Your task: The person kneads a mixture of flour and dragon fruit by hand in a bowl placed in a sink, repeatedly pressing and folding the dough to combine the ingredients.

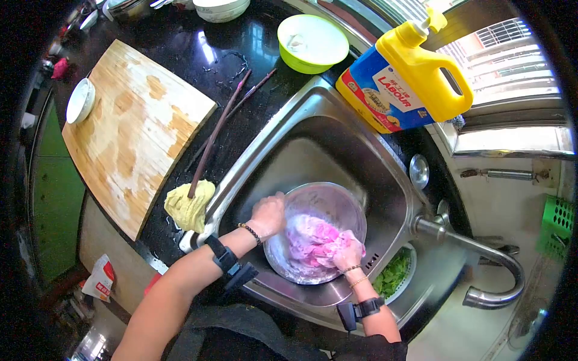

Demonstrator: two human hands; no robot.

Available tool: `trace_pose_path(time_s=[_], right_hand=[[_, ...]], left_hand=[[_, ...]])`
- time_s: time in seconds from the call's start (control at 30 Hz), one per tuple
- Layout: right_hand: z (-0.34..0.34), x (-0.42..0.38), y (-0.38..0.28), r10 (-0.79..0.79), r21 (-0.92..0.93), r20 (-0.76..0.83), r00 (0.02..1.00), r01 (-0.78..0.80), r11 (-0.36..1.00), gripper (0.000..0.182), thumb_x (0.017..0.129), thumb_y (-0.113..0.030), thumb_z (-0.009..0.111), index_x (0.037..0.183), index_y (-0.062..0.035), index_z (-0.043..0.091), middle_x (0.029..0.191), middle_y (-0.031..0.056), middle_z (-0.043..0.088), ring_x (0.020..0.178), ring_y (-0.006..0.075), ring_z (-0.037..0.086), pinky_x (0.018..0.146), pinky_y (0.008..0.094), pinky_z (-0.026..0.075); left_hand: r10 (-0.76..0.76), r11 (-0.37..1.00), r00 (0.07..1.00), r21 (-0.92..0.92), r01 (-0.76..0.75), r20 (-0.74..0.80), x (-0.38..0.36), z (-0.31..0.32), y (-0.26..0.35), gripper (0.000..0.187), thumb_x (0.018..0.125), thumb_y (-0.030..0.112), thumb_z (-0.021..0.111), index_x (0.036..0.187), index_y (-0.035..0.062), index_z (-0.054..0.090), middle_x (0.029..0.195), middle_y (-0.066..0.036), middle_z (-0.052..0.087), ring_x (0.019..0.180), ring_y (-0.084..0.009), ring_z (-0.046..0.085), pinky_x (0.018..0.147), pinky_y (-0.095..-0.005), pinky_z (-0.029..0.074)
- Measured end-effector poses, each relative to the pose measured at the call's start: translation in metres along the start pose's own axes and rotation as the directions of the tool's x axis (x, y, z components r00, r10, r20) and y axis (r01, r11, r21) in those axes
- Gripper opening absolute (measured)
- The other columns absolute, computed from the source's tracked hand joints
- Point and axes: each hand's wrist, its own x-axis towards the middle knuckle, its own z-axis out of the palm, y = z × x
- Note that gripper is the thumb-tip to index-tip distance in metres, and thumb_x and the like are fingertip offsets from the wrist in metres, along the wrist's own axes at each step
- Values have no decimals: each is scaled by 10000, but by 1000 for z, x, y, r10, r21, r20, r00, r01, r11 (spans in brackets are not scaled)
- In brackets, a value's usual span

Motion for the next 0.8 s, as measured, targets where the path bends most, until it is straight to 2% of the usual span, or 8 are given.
trace_pose_path(time_s=[0.13, 0.2, 0.23, 0.27, 0.33, 0.47, 0.67, 0.8], right_hand=[[-38, -23, -60, 76, -32, -114, 991, -80, 996, 418, 657, -339, 678, 881, -21, 526, 790, 76, 606, 753, 215, 588, 652, 333, 463], [-37, -29, -83, 44, 390, 18, 999, -48, 920, 474, 656, -294, 692, 991, -12, 511, 891, 83, 594, 795, 210, 568, 699, 308, 459], [-22, -29, -71, -44, 842, 113, 993, -72, 535, 487, 699, -295, 654, 1049, 0, 490, 974, 91, 578, 847, 216, 557, 730, 315, 453], [-16, -28, -61, -45, 840, 110, 993, -68, 538, 487, 699, -295, 654, 1049, 0, 490, 974, 91, 578, 847, 216, 557, 730, 315, 453], [-9, -28, -59, 13, -55, 141, 990, -5, 998, 505, 745, -363, 576, 1092, -10, 473, 957, 117, 590, 859, 238, 570, 711, 351, 460], [30, -20, -58, 31, -455, 206, 978, 68, 888, 395, 699, -376, 592, 850, -13, 559, 721, 173, 602, 715, 320, 596, 647, 404, 466], [75, -7, -67, -51, -477, 256, 965, 172, 862, 296, 686, -293, 637, 733, -2, 607, 764, 191, 608, 760, 313, 600, 695, 384, 474], [82, 18, -89, 222, -585, 418, 881, 74, 807, 372, 645, -354, 662, 894, -79, 630, 907, 157, 606, 849, 289, 588, 739, 361, 466]], left_hand=[[-22, 1000, 1000, -6, 22, 1, 3, 2, 0, 201, 670, 65, 529, 850, -17, 495, 775, -223, 592, 756, -358, 594, 669, -415, 487], [-18, 1000, 1000, -5, 18, -9, 3, 3, 0, 198, 675, 71, 529, 849, -16, 496, 774, -224, 591, 752, -356, 596, 669, -415, 488], [-17, 1000, 1000, -4, 17, -17, 3, 3, 0, 195, 680, 77, 528, 849, -15, 497, 773, -224, 591, 748, -355, 598, 668, -415, 489], [-14, 1000, 1000, -7, 14, -20, 3, 2, 0, 195, 680, 77, 528, 849, -15, 497, 773, -224, 591, 748, -355, 598, 668, -415, 489], [-23, 999, 999, -23, 23, -23, 2, 3, 0, 202, 680, 88, 535, 848, -17, 497, 779, -222, 592, 749, -349, 600, 665, -416, 489], [-40, 999, 999, -25, 40, -6, 5, 6, -1, 203, 686, 95, 529, 849, -21, 496, 786, -221, 592, 751, -347, 600, 668, -419, 488], [-43, 999, 999, -19, 42, -12, 4, 6, 0, 162, 717, 77, 479, 845, -20, 498, 769, -224, 591, 733, -345, 603, 660, -410, 493], [-26, 999, 999, -19, 26, -21, 2, 2, 1, 148, 713, 56, 476, 834, -29, 494, 740, -225, 590, 717, -345, 604, 646, -403, 496]])
